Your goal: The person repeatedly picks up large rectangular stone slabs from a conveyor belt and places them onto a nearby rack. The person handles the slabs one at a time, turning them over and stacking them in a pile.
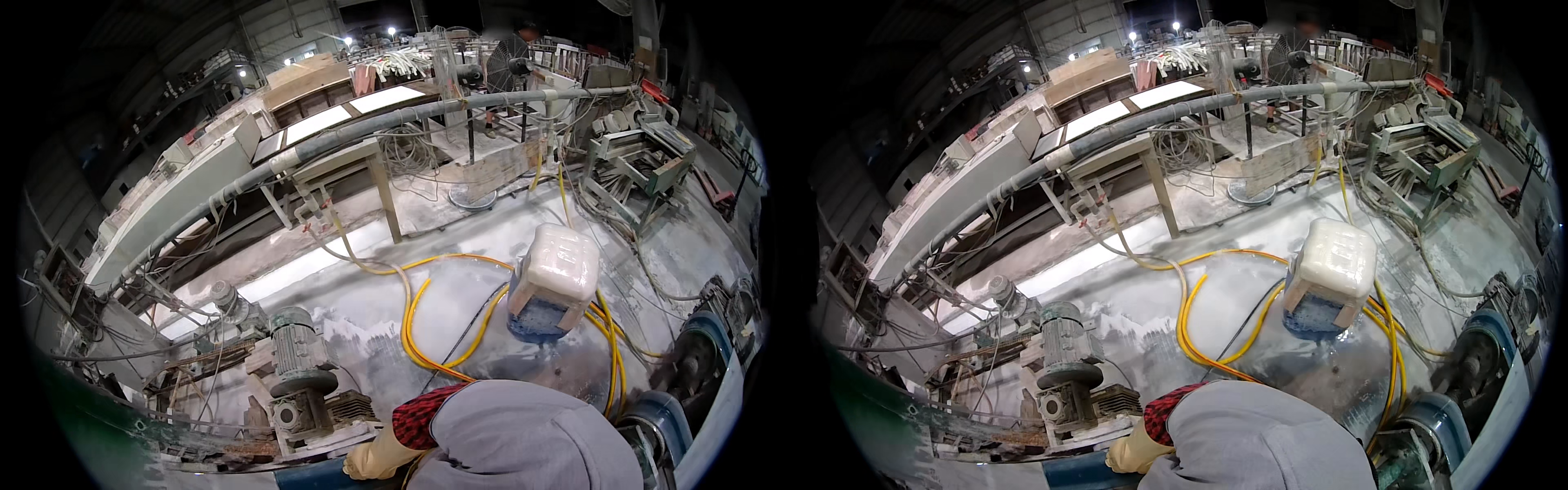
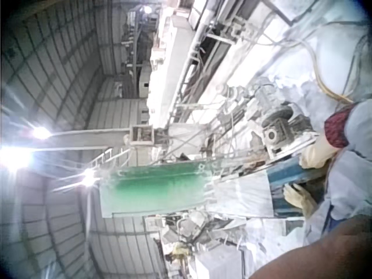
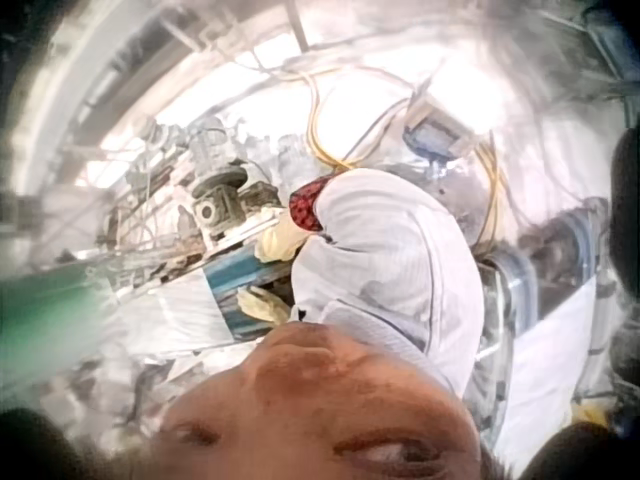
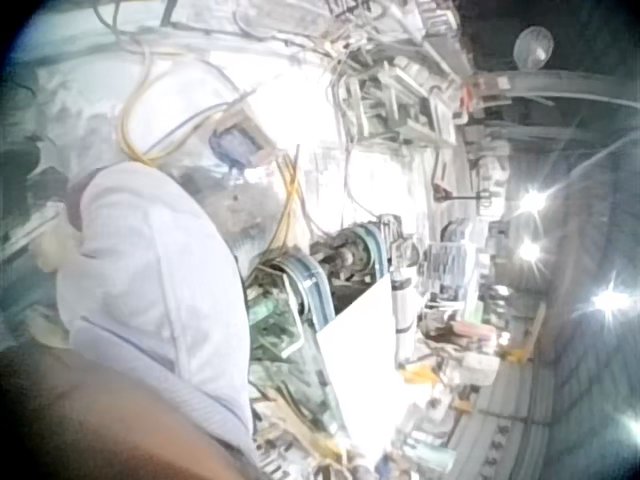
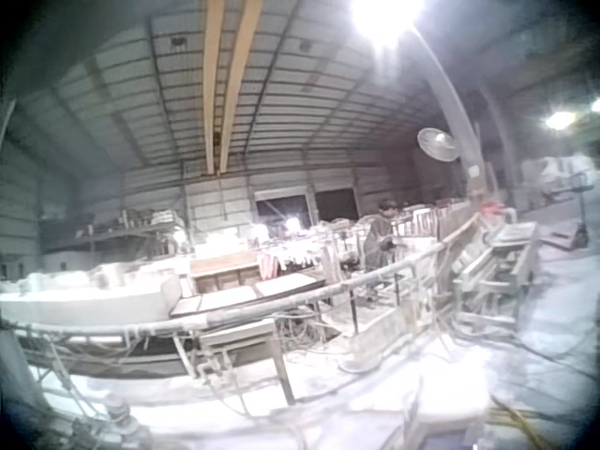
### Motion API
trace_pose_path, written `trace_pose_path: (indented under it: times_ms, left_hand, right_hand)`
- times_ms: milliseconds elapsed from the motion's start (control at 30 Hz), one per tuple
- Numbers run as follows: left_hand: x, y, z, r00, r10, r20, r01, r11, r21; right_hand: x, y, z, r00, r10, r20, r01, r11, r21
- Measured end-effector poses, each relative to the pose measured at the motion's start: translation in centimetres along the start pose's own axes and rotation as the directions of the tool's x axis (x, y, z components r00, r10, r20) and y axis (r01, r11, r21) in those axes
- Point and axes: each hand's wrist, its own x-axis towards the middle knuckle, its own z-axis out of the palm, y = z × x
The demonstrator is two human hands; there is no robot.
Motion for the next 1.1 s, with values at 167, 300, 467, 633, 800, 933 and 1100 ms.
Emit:
trace_pose_path:
  times_ms: [167, 300, 467, 633, 800, 933, 1100]
  left_hand:
    - [0.4, -0.9, 0.1, 1.000, 0.007, -0.008, -0.008, 1.000, -0.021]
    - [0.0, -1.5, -1.0, 0.997, 0.063, -0.042, -0.060, 0.996, 0.062]
    - [-2.5, -0.2, -4.5, 0.866, -0.486, -0.119, 0.457, 0.865, -0.210]
    - [-5.4, 2.9, -6.3, 0.856, -0.503, -0.122, 0.388, 0.780, -0.491]
    - [-12.4, 7.9, -8.8, 0.680, -0.688, -0.255, 0.562, 0.712, -0.422]
    - [-19.0, 13.1, -9.2, 0.356, -0.927, -0.121, 0.794, 0.369, -0.483]
    - [-27.6, 17.2, -11.7, -0.008, -0.981, -0.192, 0.886, 0.082, -0.456]
  right_hand:
    - [0.0, -0.4, -2.3, 0.997, 0.000, 0.077, 0.001, 1.000, -0.004]
    - [0.5, -3.3, -6.4, 0.972, 0.052, 0.229, -0.030, 0.995, -0.098]
    - [-0.2, -8.1, -13.6, 0.934, -0.015, 0.358, 0.011, 1.000, 0.014]
    - [-2.4, -5.7, -14.3, 0.913, -0.027, 0.407, 0.034, 0.999, -0.010]
    - [-1.7, -1.5, -13.4, 0.954, -0.075, 0.292, 0.075, 0.997, 0.011]
    - [-1.0, 1.8, -13.9, 0.921, 0.050, 0.386, -0.022, 0.997, -0.076]
    - [4.8, 2.2, -11.5, 0.977, -0.182, 0.114, 0.182, 0.983, 0.008]
